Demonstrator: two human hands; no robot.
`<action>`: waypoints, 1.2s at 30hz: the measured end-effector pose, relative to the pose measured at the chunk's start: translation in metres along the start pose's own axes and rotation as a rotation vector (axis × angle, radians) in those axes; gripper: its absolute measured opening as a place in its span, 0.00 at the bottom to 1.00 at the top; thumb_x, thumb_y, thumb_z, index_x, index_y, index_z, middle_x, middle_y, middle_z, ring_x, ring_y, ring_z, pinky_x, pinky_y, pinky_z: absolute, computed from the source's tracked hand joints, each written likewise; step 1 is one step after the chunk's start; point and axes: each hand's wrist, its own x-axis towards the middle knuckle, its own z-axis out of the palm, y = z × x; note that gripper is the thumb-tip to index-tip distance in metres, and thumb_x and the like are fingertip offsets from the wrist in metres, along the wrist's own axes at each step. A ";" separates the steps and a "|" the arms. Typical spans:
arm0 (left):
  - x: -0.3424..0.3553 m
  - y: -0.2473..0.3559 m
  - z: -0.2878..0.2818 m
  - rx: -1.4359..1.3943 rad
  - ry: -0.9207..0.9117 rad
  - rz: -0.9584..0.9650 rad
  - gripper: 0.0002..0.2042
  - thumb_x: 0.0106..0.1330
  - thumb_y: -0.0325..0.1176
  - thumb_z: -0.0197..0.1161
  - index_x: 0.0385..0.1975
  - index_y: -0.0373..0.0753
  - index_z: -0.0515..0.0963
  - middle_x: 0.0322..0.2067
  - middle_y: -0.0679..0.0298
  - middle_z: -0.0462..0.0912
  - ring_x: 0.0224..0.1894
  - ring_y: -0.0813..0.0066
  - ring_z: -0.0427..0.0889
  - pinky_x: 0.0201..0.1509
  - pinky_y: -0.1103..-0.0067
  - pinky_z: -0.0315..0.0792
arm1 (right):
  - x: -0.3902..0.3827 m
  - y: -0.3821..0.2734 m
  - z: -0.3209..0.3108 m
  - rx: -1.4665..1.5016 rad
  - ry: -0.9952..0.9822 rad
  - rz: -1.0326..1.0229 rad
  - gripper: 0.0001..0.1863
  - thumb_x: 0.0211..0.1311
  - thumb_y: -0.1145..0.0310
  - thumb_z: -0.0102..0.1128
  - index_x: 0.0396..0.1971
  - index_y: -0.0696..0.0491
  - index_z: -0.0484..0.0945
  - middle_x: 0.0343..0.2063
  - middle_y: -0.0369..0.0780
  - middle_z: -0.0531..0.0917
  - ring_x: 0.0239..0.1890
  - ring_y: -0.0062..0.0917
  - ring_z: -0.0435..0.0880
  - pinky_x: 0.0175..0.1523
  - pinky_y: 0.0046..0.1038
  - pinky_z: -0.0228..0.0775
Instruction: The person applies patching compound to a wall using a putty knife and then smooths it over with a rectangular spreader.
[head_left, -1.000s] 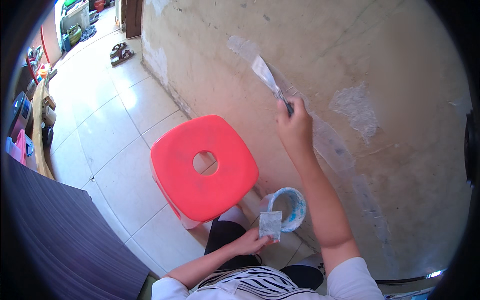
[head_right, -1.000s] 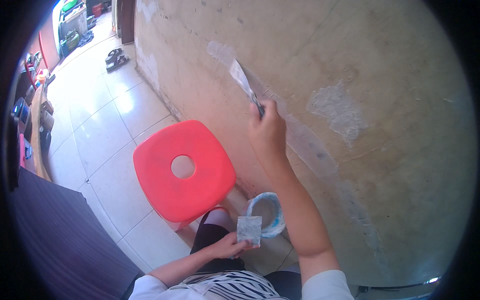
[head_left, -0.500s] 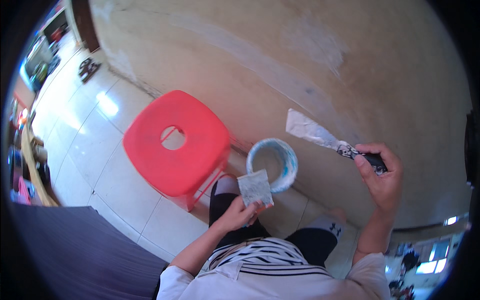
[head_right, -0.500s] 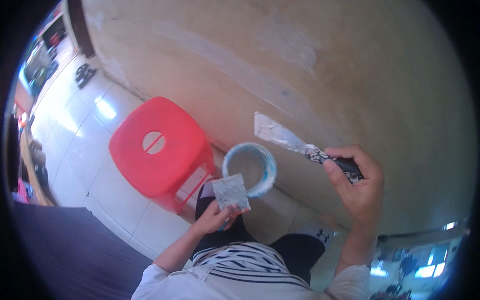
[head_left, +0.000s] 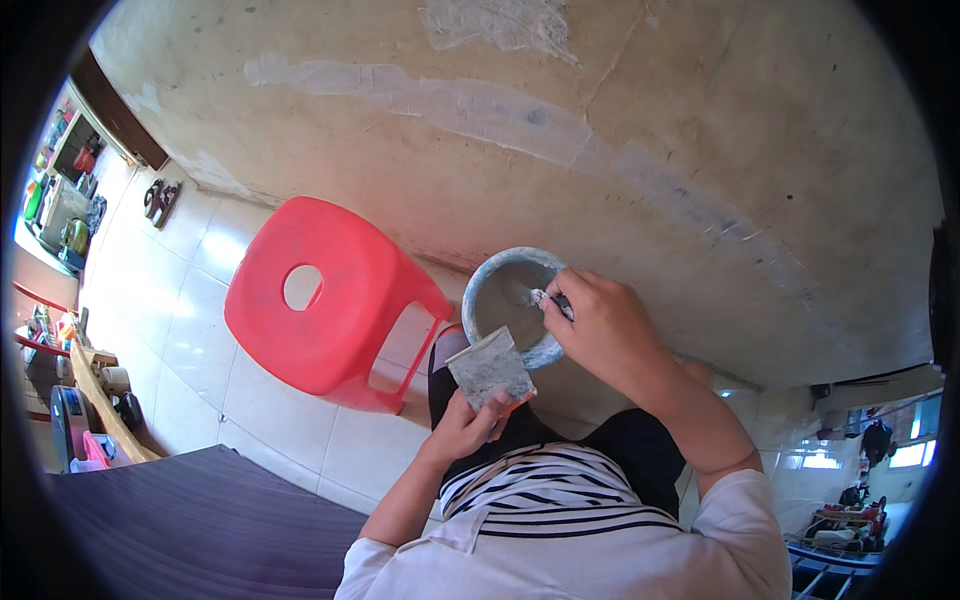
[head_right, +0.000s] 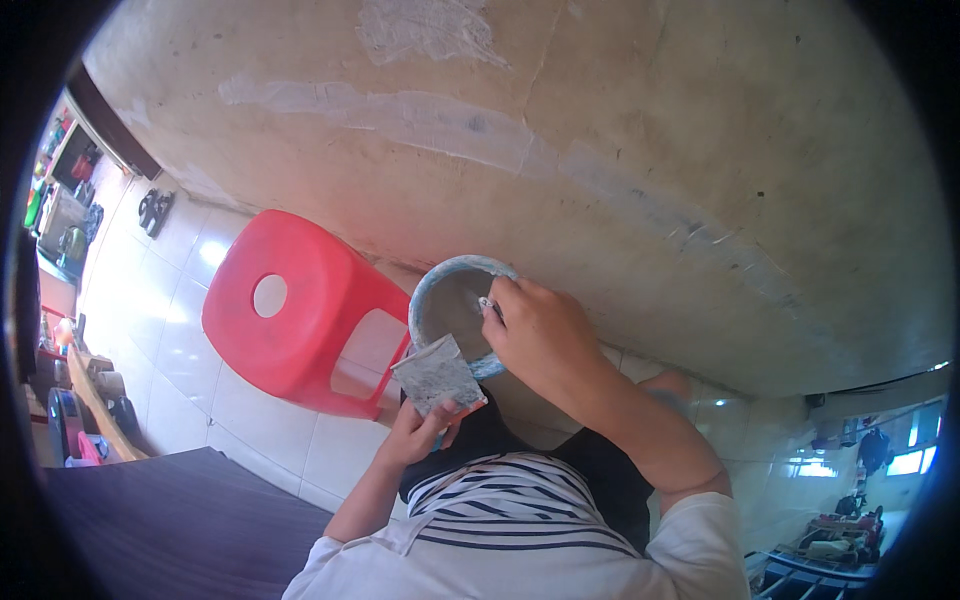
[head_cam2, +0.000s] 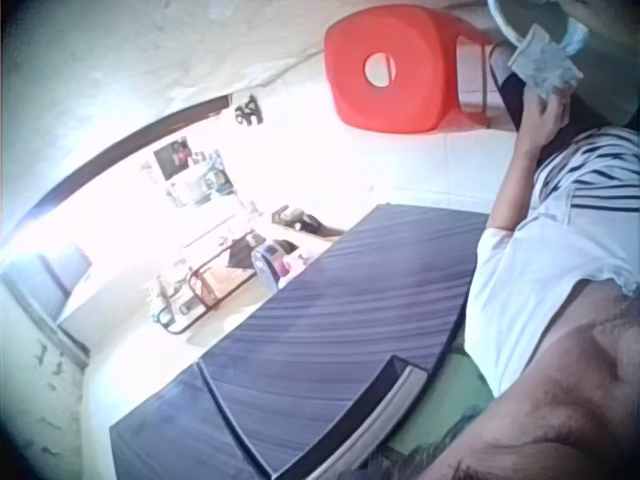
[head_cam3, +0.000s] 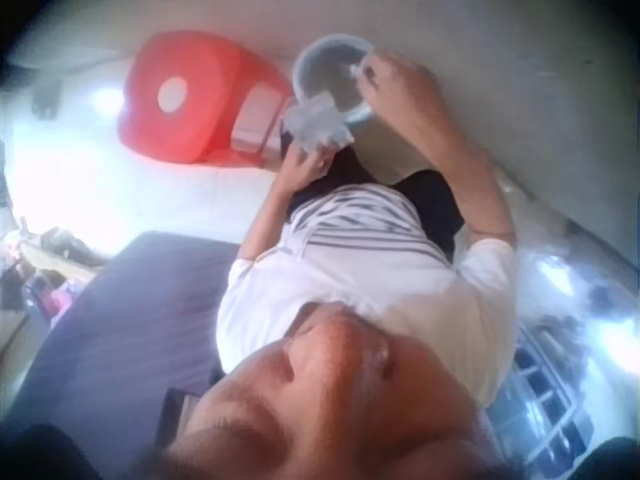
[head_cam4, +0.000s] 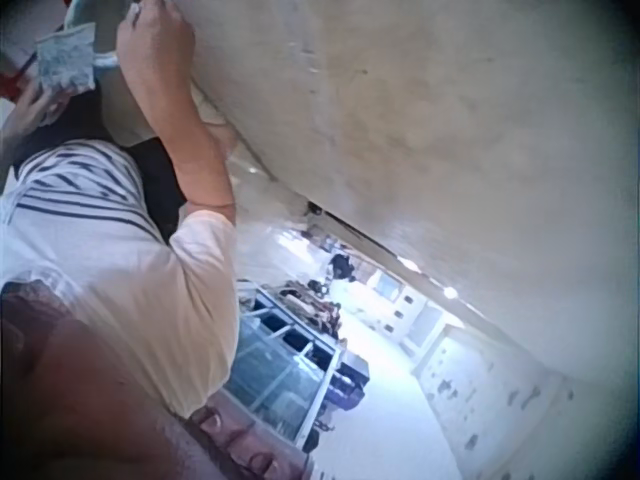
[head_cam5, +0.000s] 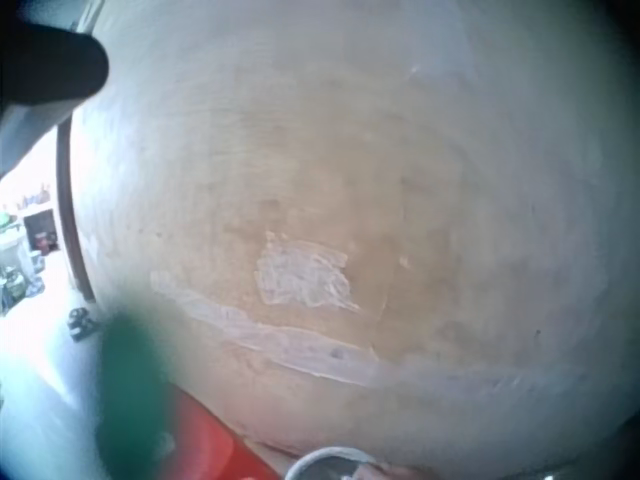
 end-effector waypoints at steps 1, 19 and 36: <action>0.001 0.001 0.001 0.011 0.022 0.007 0.16 0.74 0.39 0.51 0.49 0.32 0.74 0.32 0.63 0.79 0.19 0.80 0.72 0.20 0.83 0.67 | 0.002 0.002 0.004 0.033 0.011 -0.004 0.07 0.59 0.68 0.61 0.31 0.57 0.76 0.28 0.46 0.82 0.32 0.44 0.83 0.38 0.42 0.74; 0.000 0.011 0.016 0.024 0.129 0.007 0.15 0.74 0.38 0.51 0.48 0.31 0.73 0.27 0.64 0.77 0.18 0.81 0.71 0.19 0.83 0.65 | -0.025 0.047 0.009 0.802 0.056 0.346 0.05 0.63 0.74 0.63 0.34 0.60 0.80 0.27 0.35 0.83 0.24 0.15 0.78 0.30 0.21 0.71; -0.008 0.000 0.016 0.054 0.090 0.001 0.17 0.77 0.43 0.47 0.47 0.36 0.76 0.19 0.70 0.71 0.16 0.84 0.68 0.20 0.83 0.63 | -0.021 0.024 0.027 0.290 0.060 0.022 0.05 0.57 0.72 0.63 0.30 0.57 0.77 0.30 0.48 0.83 0.32 0.46 0.83 0.37 0.40 0.74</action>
